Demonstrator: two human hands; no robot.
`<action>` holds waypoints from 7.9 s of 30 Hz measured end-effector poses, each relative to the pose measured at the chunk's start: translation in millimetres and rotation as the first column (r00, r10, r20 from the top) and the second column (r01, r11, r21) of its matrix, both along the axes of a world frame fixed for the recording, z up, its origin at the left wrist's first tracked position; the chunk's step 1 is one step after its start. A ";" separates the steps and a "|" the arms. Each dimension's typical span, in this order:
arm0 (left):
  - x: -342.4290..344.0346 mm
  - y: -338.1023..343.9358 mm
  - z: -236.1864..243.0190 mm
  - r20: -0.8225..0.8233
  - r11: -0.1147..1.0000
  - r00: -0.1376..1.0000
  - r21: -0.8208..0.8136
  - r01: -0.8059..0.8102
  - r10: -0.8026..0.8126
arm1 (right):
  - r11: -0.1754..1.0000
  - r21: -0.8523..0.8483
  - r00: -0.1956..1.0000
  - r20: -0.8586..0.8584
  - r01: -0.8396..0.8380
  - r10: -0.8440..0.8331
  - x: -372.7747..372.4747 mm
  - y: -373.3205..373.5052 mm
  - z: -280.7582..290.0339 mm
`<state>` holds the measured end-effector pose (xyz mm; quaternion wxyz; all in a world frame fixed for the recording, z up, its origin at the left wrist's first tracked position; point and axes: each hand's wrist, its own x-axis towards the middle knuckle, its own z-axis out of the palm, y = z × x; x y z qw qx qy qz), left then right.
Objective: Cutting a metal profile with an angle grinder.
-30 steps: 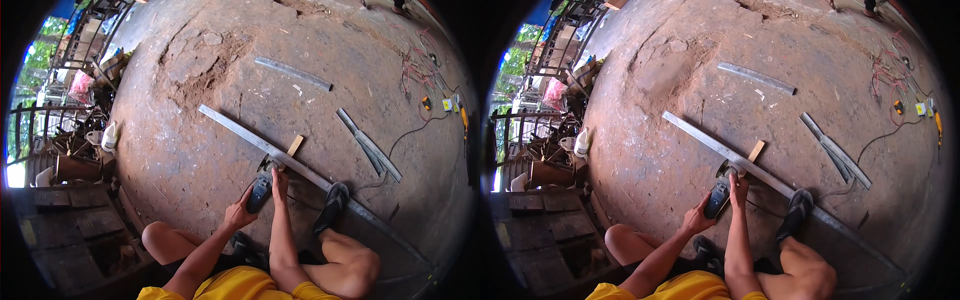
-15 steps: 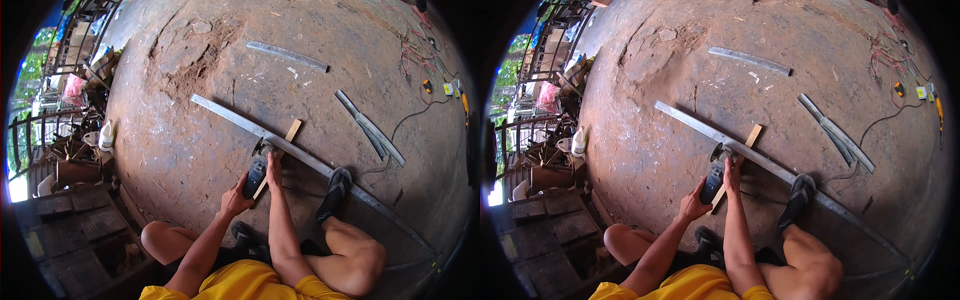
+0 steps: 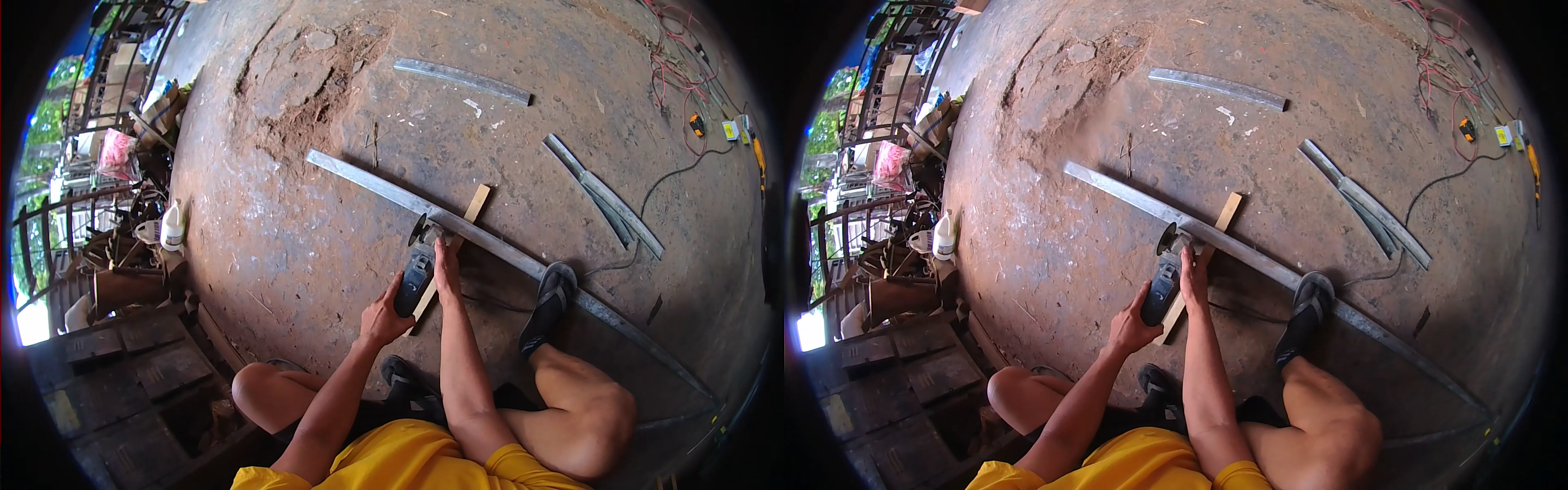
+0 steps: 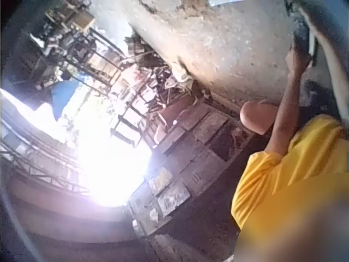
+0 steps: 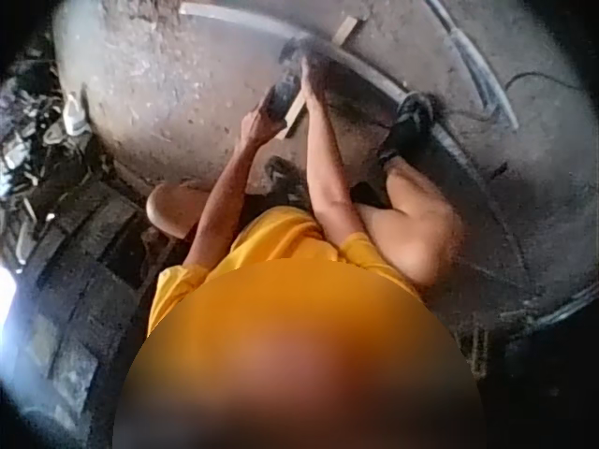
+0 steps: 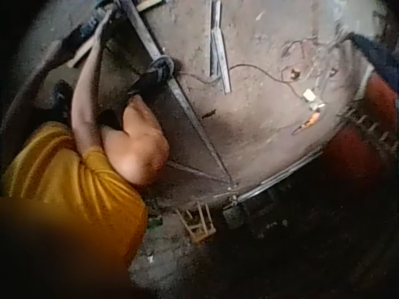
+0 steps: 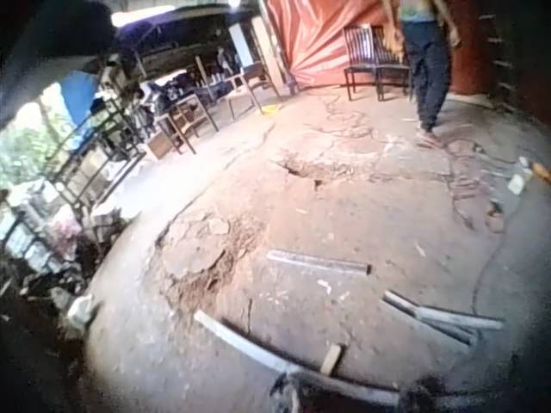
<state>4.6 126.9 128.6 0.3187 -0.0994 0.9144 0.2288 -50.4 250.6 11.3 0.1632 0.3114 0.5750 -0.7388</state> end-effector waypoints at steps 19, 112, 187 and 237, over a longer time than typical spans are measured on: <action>-0.7 1.3 -4.3 -0.013 1.000 1.000 0.007 0.008 -0.008 | 0.999 0.039 1.000 -0.011 0.019 -0.018 -0.3 1.7 -3.4; -28.8 3.8 -20.4 -0.162 0.977 0.987 0.212 0.036 -0.001 | 0.987 0.065 0.988 -0.064 0.146 -0.142 -29.4 7.2 3.2; -23.4 -103.0 -88.2 -0.430 0.176 0.228 -0.158 -0.972 0.874 | 0.691 -0.082 0.685 0.091 -0.718 0.722 102.7 23.8 -64.4; 37.2 -134.8 -142.8 -0.602 0.102 0.203 -0.199 -0.975 0.772 | 0.671 0.424 0.485 -0.470 -0.609 0.738 -135.0 44.5 45.1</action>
